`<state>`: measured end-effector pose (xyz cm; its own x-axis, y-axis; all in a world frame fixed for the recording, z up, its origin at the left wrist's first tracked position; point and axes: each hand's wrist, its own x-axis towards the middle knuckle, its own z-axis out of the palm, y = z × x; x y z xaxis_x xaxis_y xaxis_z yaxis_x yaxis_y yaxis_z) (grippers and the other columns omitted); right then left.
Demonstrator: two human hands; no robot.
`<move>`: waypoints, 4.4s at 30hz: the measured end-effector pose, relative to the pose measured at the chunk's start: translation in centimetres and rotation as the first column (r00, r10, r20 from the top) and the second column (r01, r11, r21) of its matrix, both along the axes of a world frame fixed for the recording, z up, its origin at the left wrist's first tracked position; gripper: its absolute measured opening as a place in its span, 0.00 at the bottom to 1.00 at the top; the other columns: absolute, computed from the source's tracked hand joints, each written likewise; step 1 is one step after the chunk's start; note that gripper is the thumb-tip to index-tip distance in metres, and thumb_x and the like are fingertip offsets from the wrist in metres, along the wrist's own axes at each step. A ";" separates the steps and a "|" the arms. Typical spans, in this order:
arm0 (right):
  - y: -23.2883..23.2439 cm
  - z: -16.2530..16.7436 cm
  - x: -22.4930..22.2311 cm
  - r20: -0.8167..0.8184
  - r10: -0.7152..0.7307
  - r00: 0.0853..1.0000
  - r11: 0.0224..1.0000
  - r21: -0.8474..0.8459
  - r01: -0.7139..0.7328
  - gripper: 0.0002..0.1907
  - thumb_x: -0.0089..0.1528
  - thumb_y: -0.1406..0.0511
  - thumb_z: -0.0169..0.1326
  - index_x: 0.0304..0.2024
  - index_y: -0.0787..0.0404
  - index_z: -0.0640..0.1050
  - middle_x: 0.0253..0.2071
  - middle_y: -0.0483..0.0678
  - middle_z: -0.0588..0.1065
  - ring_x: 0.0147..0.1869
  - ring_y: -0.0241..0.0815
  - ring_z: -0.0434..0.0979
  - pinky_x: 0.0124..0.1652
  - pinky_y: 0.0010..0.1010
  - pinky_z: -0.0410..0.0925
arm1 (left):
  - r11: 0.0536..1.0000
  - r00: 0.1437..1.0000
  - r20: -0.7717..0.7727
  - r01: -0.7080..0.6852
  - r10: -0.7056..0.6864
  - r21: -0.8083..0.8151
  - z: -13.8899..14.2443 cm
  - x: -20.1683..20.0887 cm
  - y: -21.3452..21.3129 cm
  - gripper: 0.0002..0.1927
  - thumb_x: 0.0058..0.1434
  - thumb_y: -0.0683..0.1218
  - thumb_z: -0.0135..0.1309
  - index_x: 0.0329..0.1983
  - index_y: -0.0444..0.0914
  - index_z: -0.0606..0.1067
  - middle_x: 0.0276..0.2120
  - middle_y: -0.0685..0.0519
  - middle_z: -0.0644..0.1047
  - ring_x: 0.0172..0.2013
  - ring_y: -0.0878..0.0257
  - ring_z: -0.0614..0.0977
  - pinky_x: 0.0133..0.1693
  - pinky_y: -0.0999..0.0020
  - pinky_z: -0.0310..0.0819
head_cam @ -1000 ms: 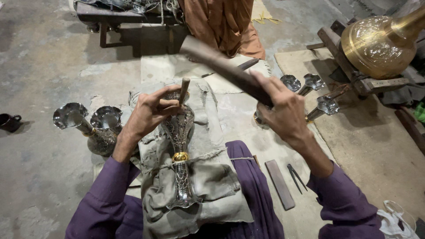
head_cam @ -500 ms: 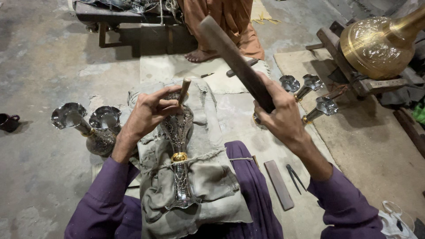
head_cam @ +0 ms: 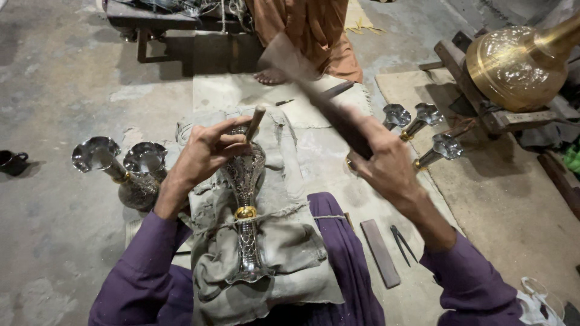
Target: The person sits on the floor holding an engraved silver vase upright on a cloth cushion and uses a small punch and a wooden mallet to repeatedly tap and shape the vase's surface, repositioning the punch around the body and neck of the vase. Finished silver vases and a large brass vessel sit nearby on the floor.
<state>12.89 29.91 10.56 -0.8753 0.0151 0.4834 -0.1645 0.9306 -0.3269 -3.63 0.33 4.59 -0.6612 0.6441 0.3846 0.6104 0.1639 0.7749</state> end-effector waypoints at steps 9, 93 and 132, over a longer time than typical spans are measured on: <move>0.3 -0.5 0.1 -0.018 -0.051 0.999 0.976 0.213 0.054 0.39 0.56 0.69 0.61 0.70 0.47 0.68 0.46 0.47 0.80 0.35 0.41 0.79 0.34 0.34 0.76 | 1.000 0.999 -0.053 0.013 -0.012 0.028 0.1 0.0 0.0 0.28 0.59 0.37 0.62 0.64 0.44 0.73 0.42 0.49 0.85 0.41 0.62 0.88 0.44 0.65 0.87; -0.4 -0.9 0.4 0.047 -0.075 0.996 0.997 0.041 0.073 0.40 0.59 0.68 0.61 0.73 0.51 0.64 0.51 0.48 0.77 0.41 0.44 0.81 0.37 0.33 0.78 | 0.985 0.987 0.058 0.156 -0.152 -0.073 2.3 -0.8 0.7 0.29 0.59 0.40 0.62 0.64 0.49 0.73 0.37 0.51 0.86 0.38 0.65 0.89 0.43 0.65 0.86; -1.0 -2.5 1.3 0.062 -0.048 0.997 0.995 0.092 0.042 0.42 0.57 0.69 0.62 0.73 0.52 0.63 0.57 0.57 0.76 0.50 0.56 0.82 0.46 0.44 0.76 | 0.969 0.975 0.051 0.221 -0.216 -0.114 2.9 -1.4 1.4 0.34 0.59 0.35 0.57 0.68 0.49 0.68 0.42 0.49 0.85 0.42 0.61 0.88 0.51 0.61 0.84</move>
<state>14.16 28.94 8.06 -0.9038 0.0135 0.4277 -0.1035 0.9629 -0.2493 -5.03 1.75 7.51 -0.5120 0.8140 0.2744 0.6125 0.1220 0.7810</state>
